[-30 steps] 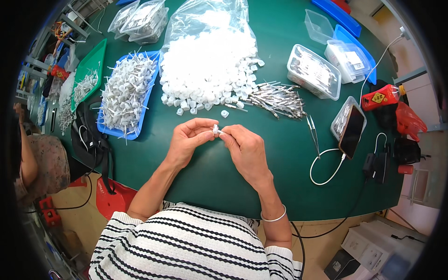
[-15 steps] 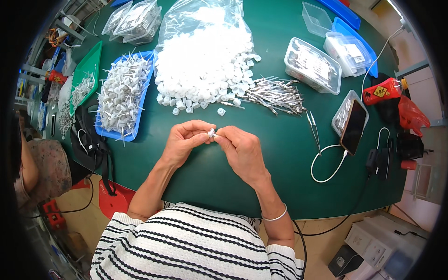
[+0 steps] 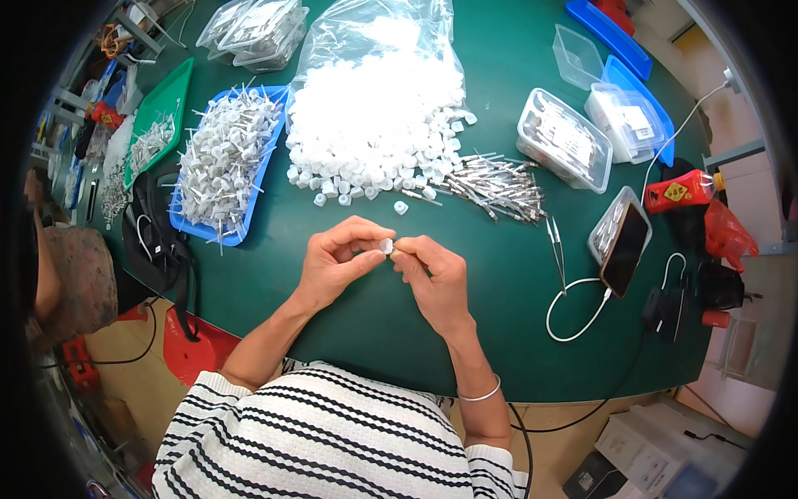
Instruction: The person repeatedly picks up small white plastic caps and metal pins from a green table, inserts the pins into the caps, and places the assembled units into a blue tray. The process is repetitive and performed one at a time.
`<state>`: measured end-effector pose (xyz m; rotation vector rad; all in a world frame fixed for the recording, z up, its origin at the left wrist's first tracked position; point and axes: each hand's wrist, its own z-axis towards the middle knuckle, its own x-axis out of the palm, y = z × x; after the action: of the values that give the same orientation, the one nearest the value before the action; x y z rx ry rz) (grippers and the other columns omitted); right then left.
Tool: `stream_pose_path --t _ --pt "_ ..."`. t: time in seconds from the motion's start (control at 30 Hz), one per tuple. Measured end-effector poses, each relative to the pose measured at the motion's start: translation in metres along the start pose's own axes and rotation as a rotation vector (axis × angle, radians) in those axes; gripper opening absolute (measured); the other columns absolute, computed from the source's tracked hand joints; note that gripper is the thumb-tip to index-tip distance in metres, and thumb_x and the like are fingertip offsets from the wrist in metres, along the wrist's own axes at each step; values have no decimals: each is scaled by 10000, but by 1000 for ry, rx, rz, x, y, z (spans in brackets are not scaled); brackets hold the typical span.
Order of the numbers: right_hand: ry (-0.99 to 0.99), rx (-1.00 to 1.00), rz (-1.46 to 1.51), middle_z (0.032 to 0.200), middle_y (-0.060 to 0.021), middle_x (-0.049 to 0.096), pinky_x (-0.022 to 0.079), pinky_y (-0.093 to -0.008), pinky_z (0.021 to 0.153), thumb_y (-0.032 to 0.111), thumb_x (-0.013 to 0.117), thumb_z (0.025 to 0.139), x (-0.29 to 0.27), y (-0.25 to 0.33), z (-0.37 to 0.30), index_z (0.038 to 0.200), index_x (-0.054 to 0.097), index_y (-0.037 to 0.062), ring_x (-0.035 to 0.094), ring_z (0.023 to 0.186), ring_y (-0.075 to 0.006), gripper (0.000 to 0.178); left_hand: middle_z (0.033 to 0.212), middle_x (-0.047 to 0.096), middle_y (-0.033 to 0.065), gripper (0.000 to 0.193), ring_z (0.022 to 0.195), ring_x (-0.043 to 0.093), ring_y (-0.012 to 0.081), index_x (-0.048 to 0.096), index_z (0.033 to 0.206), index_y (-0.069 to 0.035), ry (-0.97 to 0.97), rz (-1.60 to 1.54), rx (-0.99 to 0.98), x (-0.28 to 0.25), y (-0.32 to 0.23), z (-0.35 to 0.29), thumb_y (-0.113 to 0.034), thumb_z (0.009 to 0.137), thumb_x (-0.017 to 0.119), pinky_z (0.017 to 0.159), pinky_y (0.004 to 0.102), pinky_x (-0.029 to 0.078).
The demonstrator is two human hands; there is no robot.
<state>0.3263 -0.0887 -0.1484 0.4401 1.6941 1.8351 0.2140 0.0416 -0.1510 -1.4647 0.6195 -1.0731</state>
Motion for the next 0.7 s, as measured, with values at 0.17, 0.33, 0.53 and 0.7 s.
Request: stream_pose_path --t 0.17,0.33,0.53,0.7 --pt "99 33 136 703 -18 597 433 -198 495 78 633 885 -6 -1 1 935 656 8 534 569 -65 89 997 600 83 217 884 589 121 645 1037 23 31 55 76 -2 -4 -3 65 825 633 776 240 491" --pt "113 94 290 744 -34 607 424 -196 482 96 619 904 -3 -3 -5 931 656 -8 539 576 -67 114 971 610 81 201 834 596 127 662 1004 -12 87 167 164 -5 -9 -5 34 808 662 729 245 490" --pt "155 42 438 803 -67 615 451 -229 570 74 603 911 -2 -12 2 963 659 -23 560 651 -107 124 951 623 67 236 790 603 132 671 1021 -46 42 328 304 -1 -16 -5 3 791 689 686 257 491" --pt "249 170 639 816 -69 606 452 -255 608 85 594 918 -3 -19 0 978 658 -29 556 682 -124 144 904 643 60 268 803 614 149 683 1032 -80 71 241 168 -5 -31 -1 -2 777 702 709 258 497"
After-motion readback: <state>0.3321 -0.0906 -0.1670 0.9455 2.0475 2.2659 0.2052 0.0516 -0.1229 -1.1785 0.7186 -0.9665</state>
